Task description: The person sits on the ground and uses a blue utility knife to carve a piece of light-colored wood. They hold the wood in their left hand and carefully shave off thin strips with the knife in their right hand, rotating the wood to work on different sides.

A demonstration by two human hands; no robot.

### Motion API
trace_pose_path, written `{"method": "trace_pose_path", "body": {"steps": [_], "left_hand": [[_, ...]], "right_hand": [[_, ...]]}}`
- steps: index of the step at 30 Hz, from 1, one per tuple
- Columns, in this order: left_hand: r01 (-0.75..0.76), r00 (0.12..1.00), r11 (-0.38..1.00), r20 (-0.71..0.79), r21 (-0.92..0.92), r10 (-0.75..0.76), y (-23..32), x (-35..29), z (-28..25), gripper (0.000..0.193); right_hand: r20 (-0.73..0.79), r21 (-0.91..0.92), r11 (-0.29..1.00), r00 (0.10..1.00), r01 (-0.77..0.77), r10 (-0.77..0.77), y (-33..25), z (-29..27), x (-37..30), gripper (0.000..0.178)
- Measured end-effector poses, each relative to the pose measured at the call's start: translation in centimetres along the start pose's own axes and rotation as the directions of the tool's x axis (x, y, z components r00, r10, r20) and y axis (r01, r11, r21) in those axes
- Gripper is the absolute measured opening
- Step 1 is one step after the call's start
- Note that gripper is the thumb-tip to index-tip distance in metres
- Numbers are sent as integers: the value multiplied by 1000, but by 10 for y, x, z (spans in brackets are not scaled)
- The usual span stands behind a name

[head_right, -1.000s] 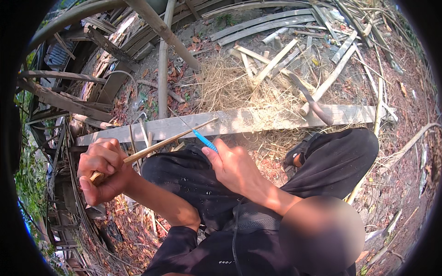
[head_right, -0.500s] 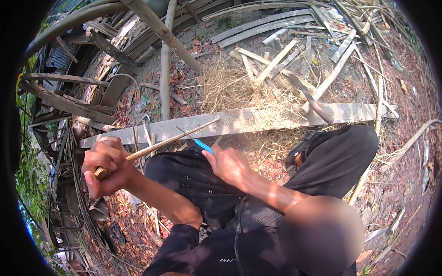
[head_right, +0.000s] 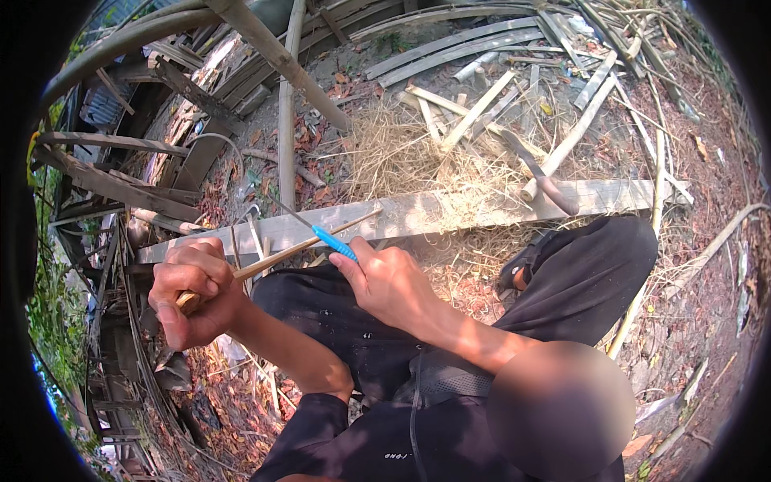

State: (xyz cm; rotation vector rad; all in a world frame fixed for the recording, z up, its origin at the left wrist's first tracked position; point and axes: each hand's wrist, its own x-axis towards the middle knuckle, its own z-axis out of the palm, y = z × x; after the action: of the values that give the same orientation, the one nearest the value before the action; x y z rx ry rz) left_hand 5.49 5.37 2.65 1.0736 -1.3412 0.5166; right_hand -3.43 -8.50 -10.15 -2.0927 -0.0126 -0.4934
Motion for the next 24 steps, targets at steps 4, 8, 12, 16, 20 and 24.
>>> {"method": "trace_pose_path", "body": {"steps": [4,8,12,16,20,24], "left_hand": [[4,1000,1000,31,15,-4,6,-3,5,34],[45,999,999,-12,20,-45,3,-3,7,38],[21,997,998,80,56,-25,4,-1,1,38],[17,999,995,37,102,-21,5,-3,8,37],[-8,999,998,45,62,5,2,-2,5,36],[18,1000,997,20,73,-19,7,-4,6,35]], "right_hand": [[161,-99,970,958,-222,236,29,15,-17,36],[-22,-32,997,998,65,-65,15,10,-7,38],[65,-60,993,992,-103,107,31,17,-13,31],[-32,-64,996,998,56,-58,29,16,-2,33],[160,-133,954,944,-268,288,32,22,-12,37],[137,-6,964,955,-264,263,32,8,-12,36]]}}
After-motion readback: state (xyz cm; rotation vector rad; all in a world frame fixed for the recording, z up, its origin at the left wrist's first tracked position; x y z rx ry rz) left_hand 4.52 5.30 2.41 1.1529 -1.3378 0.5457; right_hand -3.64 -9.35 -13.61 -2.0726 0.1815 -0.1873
